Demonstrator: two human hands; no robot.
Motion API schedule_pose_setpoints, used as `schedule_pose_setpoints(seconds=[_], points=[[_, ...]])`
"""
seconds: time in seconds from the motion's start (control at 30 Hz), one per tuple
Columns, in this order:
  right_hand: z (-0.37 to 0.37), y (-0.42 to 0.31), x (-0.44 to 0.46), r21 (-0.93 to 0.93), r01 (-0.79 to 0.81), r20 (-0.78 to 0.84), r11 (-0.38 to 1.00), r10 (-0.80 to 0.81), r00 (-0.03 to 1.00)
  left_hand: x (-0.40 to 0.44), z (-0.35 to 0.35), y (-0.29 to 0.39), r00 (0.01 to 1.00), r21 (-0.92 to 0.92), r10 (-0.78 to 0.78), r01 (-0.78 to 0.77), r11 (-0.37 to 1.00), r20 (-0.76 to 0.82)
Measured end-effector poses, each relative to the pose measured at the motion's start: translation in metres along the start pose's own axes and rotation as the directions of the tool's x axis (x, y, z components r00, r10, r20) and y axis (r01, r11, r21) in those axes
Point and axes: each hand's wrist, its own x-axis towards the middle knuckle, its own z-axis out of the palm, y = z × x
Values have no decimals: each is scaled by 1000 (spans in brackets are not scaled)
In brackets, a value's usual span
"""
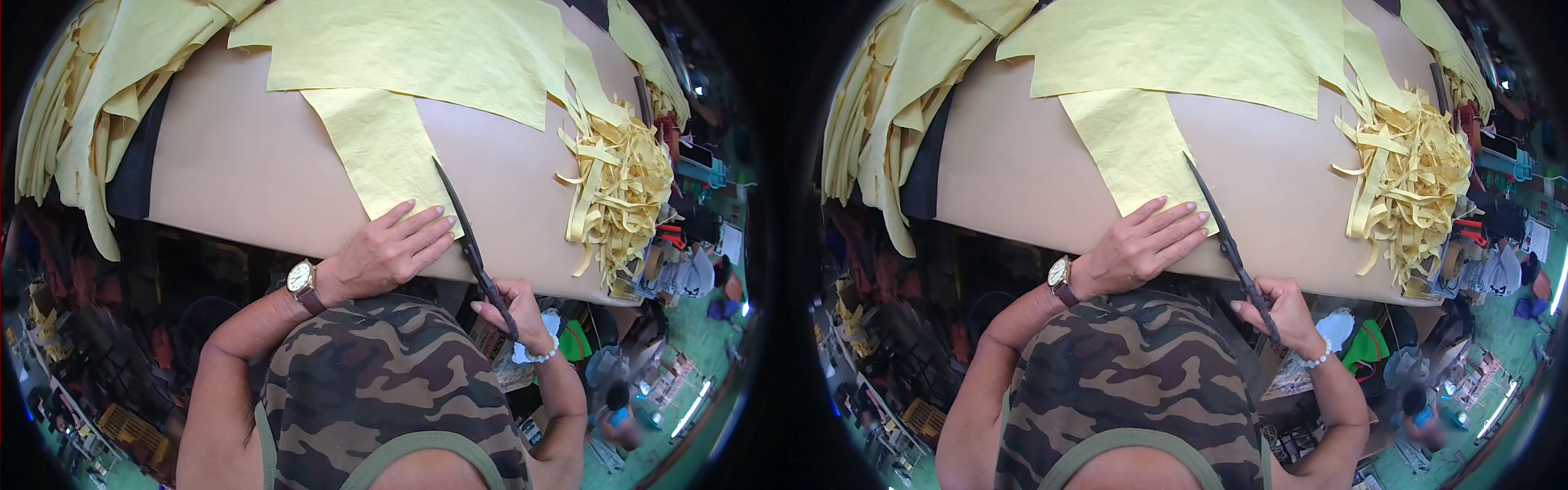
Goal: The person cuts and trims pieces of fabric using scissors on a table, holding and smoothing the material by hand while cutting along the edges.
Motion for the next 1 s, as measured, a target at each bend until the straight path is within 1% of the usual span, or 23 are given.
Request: schedule_pose_setpoints(seconds=[0.07, 0.17, 0.27, 0.37, 0.57, 0.67, 0.77, 0.87, 1.0], points=[[-1, 3, -1, -20, 3, -6, 1000, -3, 1000, 0, 0, 0, 1000, 0, 3, -3, 1000, -2], [0, 4, -2, -23, -8, -18, 1000, 8, 1000, 0, -1, 1, 999, 0, -11, 11, 1000, 34], [0, 4, 4, -12, 21, -6, 1000, -21, 1000, 1, -3, 1, 999, -12, -10, 11, 1000, 42], [3, -5, 7, 11, 22, -20, 1000, -22, 1000, 1, -3, 1, 999, -7, 0, 1, 1000, 37], [-1, 0, 8, -19, 24, -4, 1000, -24, 1000, 0, -2, 0, 1000, -12, 9, -9, 1000, 22], [-1, -1, 6, 84, 45, 34, 995, -48, 998, 0, -2, 0, 1000, -10, 12, -12, 1000, 22], [0, -2, 8, 75, 22, 36, 997, -25, 999, 0, -2, 0, 1000, -25, 22, -22, 999, 11], [2, -9, 11, 96, 29, 37, 995, -33, 999, -1, -1, 0, 998, -46, 52, -53, 998, -38], [3, -13, 14, 96, 29, 50, 995, -34, 998, -1, -3, 0, 998, -53, 68, -68, 996, 2]])
